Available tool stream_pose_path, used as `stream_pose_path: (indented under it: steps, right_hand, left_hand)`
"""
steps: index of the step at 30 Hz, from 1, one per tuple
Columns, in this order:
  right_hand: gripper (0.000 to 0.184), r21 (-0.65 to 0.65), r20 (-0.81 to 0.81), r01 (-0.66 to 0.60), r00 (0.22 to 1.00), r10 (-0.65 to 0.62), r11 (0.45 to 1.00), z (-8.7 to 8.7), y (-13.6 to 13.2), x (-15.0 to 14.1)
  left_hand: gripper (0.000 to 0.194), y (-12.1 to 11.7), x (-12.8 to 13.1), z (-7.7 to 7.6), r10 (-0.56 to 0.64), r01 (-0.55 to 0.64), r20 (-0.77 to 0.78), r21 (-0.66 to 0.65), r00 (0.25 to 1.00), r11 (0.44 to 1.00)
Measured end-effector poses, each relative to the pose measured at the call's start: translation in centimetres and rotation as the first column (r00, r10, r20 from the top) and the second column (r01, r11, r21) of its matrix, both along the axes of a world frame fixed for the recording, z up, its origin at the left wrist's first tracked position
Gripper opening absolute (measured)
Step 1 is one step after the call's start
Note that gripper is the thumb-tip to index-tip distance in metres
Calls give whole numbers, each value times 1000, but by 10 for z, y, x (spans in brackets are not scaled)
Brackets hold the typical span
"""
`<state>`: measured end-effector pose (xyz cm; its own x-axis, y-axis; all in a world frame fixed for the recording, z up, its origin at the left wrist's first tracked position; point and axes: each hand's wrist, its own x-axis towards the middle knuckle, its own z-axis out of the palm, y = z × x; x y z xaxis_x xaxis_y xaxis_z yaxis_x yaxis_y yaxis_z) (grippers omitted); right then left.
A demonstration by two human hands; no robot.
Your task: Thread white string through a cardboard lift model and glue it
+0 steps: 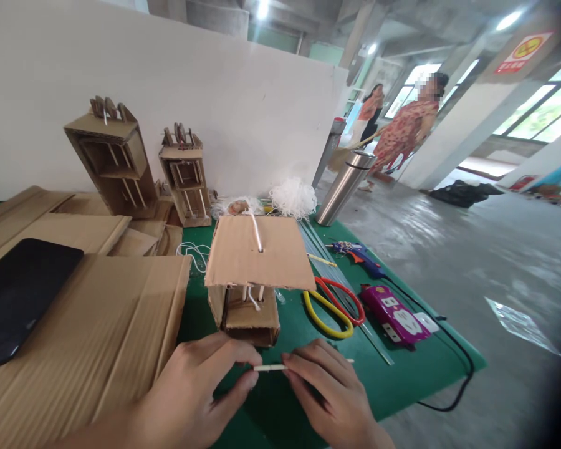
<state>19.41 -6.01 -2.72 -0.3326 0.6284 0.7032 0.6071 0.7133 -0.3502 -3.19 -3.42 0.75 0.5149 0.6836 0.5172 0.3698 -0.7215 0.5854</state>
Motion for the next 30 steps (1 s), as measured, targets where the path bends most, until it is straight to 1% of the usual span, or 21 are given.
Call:
stream_pose_path:
  steps: [4, 6, 9, 12, 15, 18, 20, 22, 23, 26, 30]
  right_hand:
    - [27, -15, 3, -7, 1000, 7, 1000, -2, 1, 1]
    - [29, -30, -4, -14, 1000, 13, 999, -1, 1, 1]
    - [28, -88, -7, 2, 1000, -2, 996, 6, 0, -2]
    - [26, -188, -1, 50, 999, -51, 981, 15, -5, -9]
    - [28, -282, -34, 86, 994, -100, 955, 18, -13, -21]
    - [30, -359, -164, 90, 974, -158, 929, 13, -20, -34]
    - [28, -443, -240, 102, 944, -227, 891, 10, -24, -42]
    - [24, -533, -279, 110, 913, -297, 839, 10, -26, -47]
    - [22, -560, -294, 107, 901, -318, 821, 11, -26, -49]
    - [17, -609, -325, 79, 883, -339, 789, 16, -26, -50]
    - [13, -647, -336, 45, 879, -338, 761, 20, -24, -48]
  left_hand:
    - [12, 2, -1, 0, 22, -20, 19, -89, 1000, 996]
    - [10, 2, -2, -1, 13, -10, 27, -108, 1000, 994]
    - [8, 2, -2, -2, -11, 16, 61, -98, 998, 995]
    - [8, 3, -2, -4, -43, 48, 84, -56, 996, 997]
    - [8, 3, -2, -5, -95, 98, 87, -37, 992, 994]
    - [8, 2, -3, -7, -135, 138, 93, -30, 986, 990]
    - [8, 2, -3, -7, -145, 148, 97, -21, 985, 989]
    - [7, 2, -3, -7, -154, 156, 101, -10, 983, 988]
    - [7, 2, -3, -7, -158, 159, 102, -5, 982, 987]
    - [8, 2, -2, -6, -172, 172, 108, 12, 979, 985]
    - [8, 0, -2, -7, -172, 173, 115, 3, 978, 985]
